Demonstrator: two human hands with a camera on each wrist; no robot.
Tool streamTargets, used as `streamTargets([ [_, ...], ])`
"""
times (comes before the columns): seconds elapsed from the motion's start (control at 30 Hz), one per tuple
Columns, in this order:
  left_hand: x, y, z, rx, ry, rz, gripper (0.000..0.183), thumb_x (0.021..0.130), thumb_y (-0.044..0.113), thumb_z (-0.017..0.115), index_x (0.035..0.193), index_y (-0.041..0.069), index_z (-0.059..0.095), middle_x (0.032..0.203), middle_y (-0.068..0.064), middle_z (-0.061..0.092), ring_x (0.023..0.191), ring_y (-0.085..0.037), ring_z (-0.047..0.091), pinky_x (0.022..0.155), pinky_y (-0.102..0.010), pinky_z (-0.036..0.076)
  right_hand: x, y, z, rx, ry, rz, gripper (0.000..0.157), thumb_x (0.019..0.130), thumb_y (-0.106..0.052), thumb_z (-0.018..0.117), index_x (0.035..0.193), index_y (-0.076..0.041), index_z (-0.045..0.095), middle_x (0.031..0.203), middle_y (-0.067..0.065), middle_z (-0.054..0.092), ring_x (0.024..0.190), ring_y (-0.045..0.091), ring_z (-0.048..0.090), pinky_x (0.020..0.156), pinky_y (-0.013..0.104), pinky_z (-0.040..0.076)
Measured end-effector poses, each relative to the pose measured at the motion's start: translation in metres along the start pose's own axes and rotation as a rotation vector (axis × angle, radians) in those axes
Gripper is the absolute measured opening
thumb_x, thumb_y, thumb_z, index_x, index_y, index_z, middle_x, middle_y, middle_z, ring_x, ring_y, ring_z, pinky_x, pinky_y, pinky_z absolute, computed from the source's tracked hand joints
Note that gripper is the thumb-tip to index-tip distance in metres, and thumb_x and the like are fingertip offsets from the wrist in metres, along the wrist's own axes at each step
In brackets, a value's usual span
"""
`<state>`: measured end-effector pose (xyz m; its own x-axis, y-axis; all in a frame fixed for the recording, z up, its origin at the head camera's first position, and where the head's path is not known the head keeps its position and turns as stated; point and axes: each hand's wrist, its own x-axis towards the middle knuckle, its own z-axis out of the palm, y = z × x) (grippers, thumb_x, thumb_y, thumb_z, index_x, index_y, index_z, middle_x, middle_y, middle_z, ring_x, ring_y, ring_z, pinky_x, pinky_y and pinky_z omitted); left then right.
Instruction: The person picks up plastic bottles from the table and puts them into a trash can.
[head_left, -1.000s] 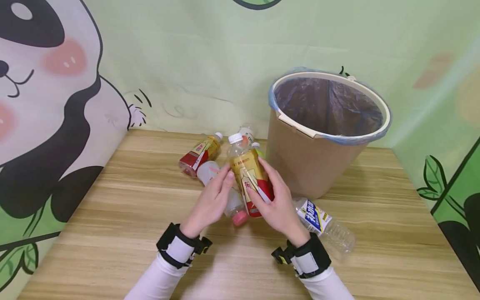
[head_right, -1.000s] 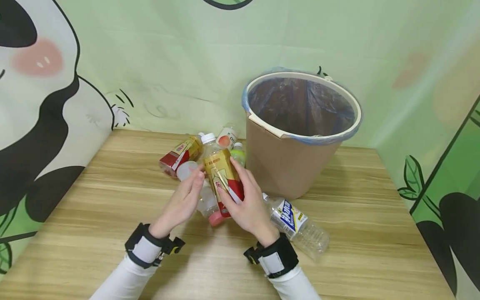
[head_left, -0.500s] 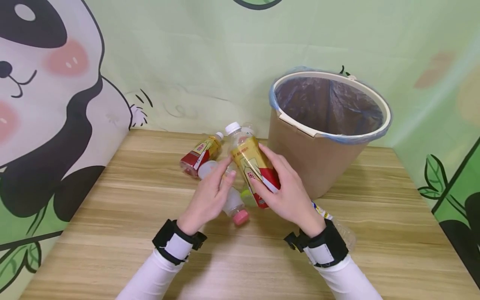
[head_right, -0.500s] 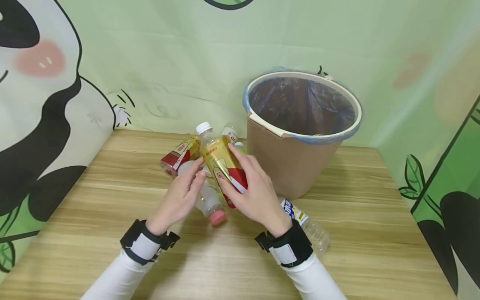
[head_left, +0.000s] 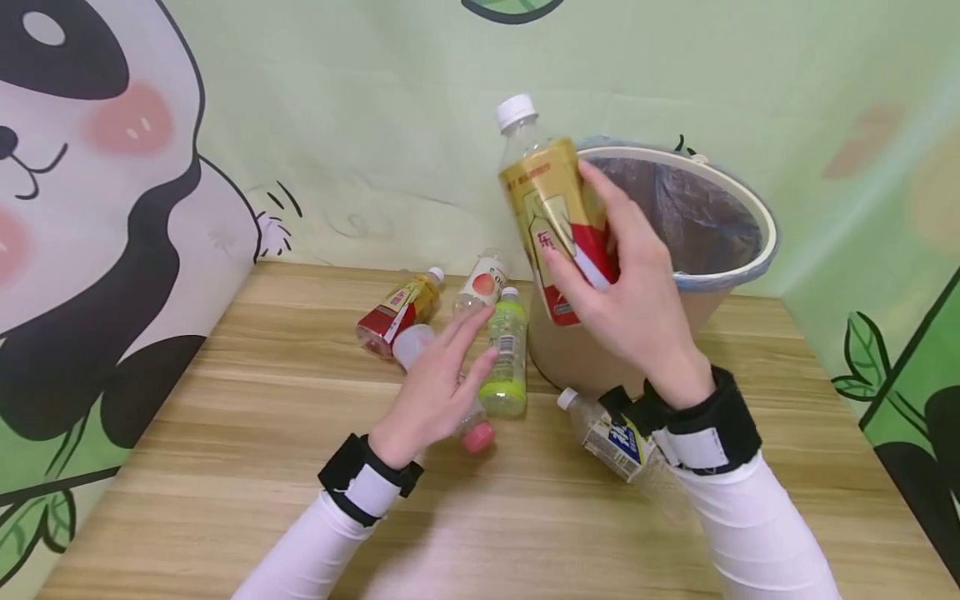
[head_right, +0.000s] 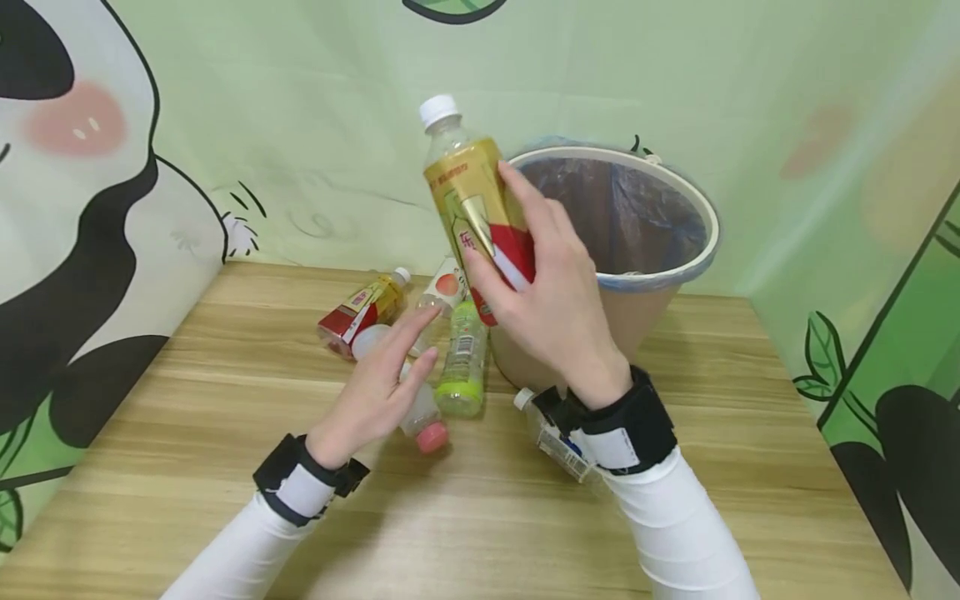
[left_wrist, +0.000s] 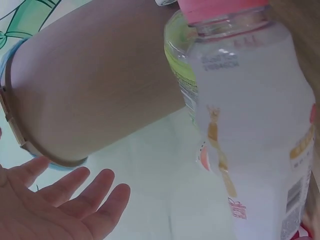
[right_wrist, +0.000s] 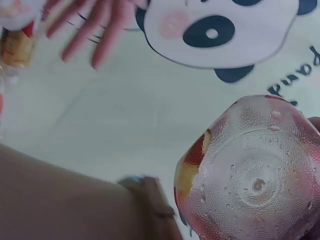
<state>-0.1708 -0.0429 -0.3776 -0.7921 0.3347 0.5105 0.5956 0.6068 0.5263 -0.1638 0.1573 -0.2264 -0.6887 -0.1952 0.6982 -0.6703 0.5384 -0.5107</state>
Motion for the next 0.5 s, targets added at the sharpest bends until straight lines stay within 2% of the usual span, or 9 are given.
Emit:
streamTargets([
  [0.1,0.000,0.002,0.001,0.010,0.007,0.003,0.054,0.101,0.043,0.034,0.148,0.017,0.032,0.149,-0.007,0.036,0.134,-0.022,0.035,0.108,-0.045,0.032,0.016,0.008,-0.013,-0.011,0.048,0.061,0.066,0.086,-0.024,0.066,0.145,-0.023,0.037,0.103,0.010,0.055,0.084,0.016,0.051,0.065,0.031,0.044],
  [0.2,0.000,0.003,0.003,0.020,0.011,0.018,0.054,0.101,0.043,0.036,0.147,0.015,0.034,0.148,-0.008,0.037,0.134,-0.023,0.036,0.107,-0.045,0.034,0.029,0.018,-0.026,-0.052,0.078,0.141,0.067,0.087,-0.031,0.063,0.146,-0.030,0.033,0.105,0.006,0.056,0.087,0.013,0.053,0.069,0.030,0.047],
  [0.33,-0.001,0.003,0.005,0.031,0.017,0.038,0.055,0.101,0.043,0.037,0.146,0.012,0.035,0.147,-0.011,0.038,0.132,-0.025,0.038,0.107,-0.045,0.035,0.042,0.035,-0.041,-0.117,0.095,0.238,0.067,0.088,-0.035,0.060,0.147,-0.032,0.028,0.118,0.007,0.056,0.097,0.018,0.055,0.079,0.040,0.052],
  [0.4,-0.002,0.003,0.006,0.030,0.020,0.037,0.055,0.100,0.042,0.038,0.146,0.012,0.035,0.147,-0.011,0.038,0.132,-0.025,0.038,0.106,-0.046,0.035,0.046,0.045,-0.046,-0.155,0.104,0.270,0.067,0.089,-0.036,0.058,0.148,-0.032,0.027,0.126,0.007,0.053,0.104,0.021,0.054,0.083,0.046,0.052],
  [0.5,-0.002,0.003,0.006,0.031,0.018,0.027,0.055,0.100,0.043,0.038,0.147,0.014,0.034,0.148,-0.010,0.038,0.133,-0.023,0.037,0.107,-0.046,0.034,0.049,0.057,-0.052,-0.220,0.109,0.327,0.066,0.089,-0.038,0.055,0.148,-0.031,0.027,0.134,0.007,0.048,0.111,0.024,0.050,0.086,0.049,0.050],
])
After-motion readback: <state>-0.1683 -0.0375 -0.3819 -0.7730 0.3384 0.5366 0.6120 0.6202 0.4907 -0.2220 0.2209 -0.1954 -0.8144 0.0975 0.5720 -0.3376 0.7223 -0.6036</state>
